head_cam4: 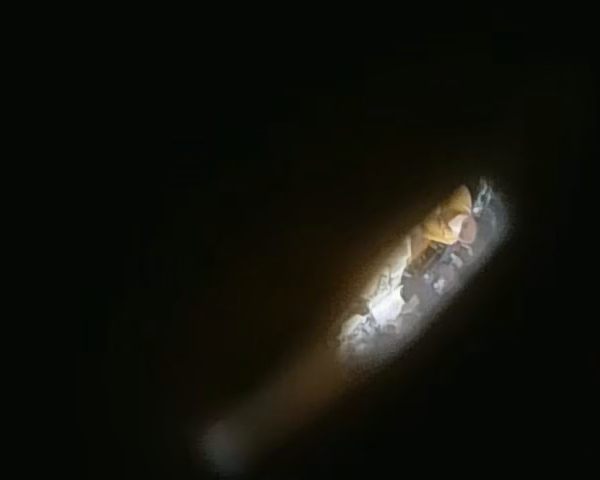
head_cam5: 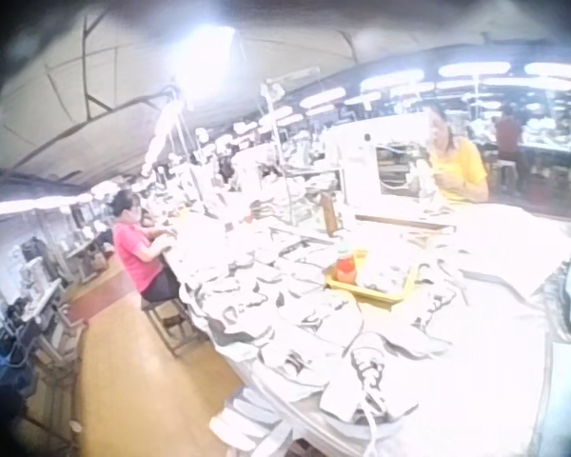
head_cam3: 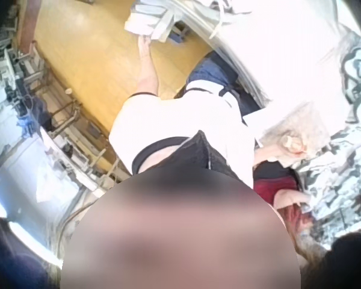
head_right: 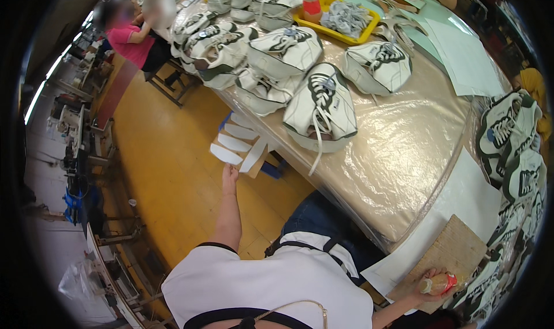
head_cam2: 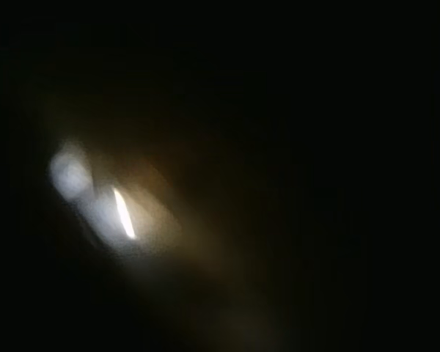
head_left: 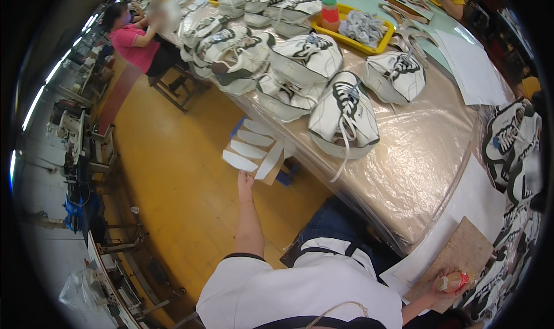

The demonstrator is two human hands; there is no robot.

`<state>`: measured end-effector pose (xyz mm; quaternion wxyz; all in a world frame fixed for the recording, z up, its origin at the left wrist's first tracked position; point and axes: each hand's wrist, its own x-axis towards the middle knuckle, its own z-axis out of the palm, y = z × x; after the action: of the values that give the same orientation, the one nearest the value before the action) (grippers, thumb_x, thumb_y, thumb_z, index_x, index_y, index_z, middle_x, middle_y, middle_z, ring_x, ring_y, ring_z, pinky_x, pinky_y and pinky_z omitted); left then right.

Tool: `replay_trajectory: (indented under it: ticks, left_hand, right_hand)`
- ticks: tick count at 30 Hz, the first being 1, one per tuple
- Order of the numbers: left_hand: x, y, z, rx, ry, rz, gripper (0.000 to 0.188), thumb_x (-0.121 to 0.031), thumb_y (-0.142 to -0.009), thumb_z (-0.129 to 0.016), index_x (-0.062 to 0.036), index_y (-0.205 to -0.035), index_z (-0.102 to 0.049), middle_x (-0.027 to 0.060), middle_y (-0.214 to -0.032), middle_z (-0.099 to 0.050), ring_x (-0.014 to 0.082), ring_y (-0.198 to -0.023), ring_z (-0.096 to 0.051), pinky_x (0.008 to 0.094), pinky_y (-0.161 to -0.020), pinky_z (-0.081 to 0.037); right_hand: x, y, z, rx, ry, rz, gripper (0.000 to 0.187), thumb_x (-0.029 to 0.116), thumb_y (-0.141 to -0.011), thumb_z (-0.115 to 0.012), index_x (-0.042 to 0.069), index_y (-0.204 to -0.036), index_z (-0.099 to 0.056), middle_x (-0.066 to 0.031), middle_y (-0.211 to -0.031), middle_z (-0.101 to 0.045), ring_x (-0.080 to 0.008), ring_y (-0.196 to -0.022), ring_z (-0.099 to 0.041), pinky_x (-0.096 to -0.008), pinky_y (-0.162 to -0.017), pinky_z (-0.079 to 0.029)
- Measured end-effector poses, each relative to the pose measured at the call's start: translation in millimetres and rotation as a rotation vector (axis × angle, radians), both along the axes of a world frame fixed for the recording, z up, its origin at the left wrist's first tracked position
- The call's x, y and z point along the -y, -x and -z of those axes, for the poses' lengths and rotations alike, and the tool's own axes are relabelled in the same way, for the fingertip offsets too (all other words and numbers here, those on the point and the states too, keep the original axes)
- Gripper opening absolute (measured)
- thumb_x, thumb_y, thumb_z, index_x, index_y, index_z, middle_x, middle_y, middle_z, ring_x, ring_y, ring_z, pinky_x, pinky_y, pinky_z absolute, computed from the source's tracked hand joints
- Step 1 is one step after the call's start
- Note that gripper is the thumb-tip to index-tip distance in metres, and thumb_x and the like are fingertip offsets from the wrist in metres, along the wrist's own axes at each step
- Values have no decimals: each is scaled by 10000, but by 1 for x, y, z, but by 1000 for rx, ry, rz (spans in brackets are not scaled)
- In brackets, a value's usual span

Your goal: The person places white fabric pieces onto a cardboard template, then uses a squeeze bottle to apply adhesive to each piece. The person repeats this process for multiple pieces and later handles a larger white sheet of material.

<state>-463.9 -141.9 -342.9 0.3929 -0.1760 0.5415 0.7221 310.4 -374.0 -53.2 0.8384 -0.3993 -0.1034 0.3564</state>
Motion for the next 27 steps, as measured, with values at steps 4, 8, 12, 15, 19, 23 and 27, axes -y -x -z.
replay_trajectory:
  ticks: [4, 8, 12, 15, 19, 23, 27]
  left_hand:
    - [-46, -2, -6, -61, -94, 107, 247, -164, -950, -520, 15, -1120, -534, 131, -1042, -589, 244, -922, -588, 387, -741, -523]
    - [-65, -21, -41, -118, -63, 145, 237, -133, -937, -516, 32, -1107, -529, 158, -1074, -575, 258, -964, -578, 392, -763, -501]
    - [-64, -82, -116, -682, 147, 150, 233, -100, -931, -506, 41, -1116, -518, 187, -1140, -560, 278, -1034, -565, 396, -826, -476]
    - [-51, -184, -193, -1277, 133, 153, 232, -75, -926, -498, 48, -1122, -510, 209, -1190, -548, 292, -1087, -556, 399, -874, -458]
    - [1, -338, -292, -1487, -485, 659, 233, -42, -919, -488, 57, -1130, -499, 238, -1256, -533, 311, -1158, -543, 404, -937, -434]
    - [8, -467, -339, -1227, -1054, 1586, 413, -142, -868, -642, 1, -1239, -529, 209, -1239, -568, 338, -1156, -550, 404, -971, -438]
    - [-13, -597, -325, -1150, -1009, 1933, 762, -335, -837, -708, 7, -1405, -332, 271, -1229, -552, 360, -1136, -560, 424, -941, -464]
  right_hand:
    - [0, 4, -16, -23, -150, -157, 561, 470, -857, -585, -25, -1104, -494, -120, -993, -535, -173, -639, -401, -286, -556, -355]
    - [-2, 15, -31, -29, -215, -54, 489, 415, -831, -649, 8, -1064, -511, -81, -864, -485, -149, -625, -382, -293, -548, -338]
    - [-10, 33, -43, -49, -333, 29, 529, 445, -817, -648, 15, -1094, -513, -86, -900, -506, -181, -746, -470, -317, -609, -392]
    - [-23, 40, -52, -9, -522, -273, 557, 509, -824, -628, 17, -1060, -518, -96, -943, -536, -202, -833, -512, -328, -626, -411]
    - [-34, 43, -67, -8, -460, -199, 536, 535, -821, -628, 28, -935, -497, -67, -805, -478, -151, -670, -438, -284, -549, -350]
    - [-14, 41, -76, -21, -420, -137, 544, 543, -793, -644, 34, -888, -479, -49, -728, -443, -134, -594, -394, -279, -520, -315]
    - [48, 47, -68, 56, -333, -39, 544, 517, -779, -650, 21, -943, -496, -77, -769, -478, -167, -640, -449, -299, -564, -372]
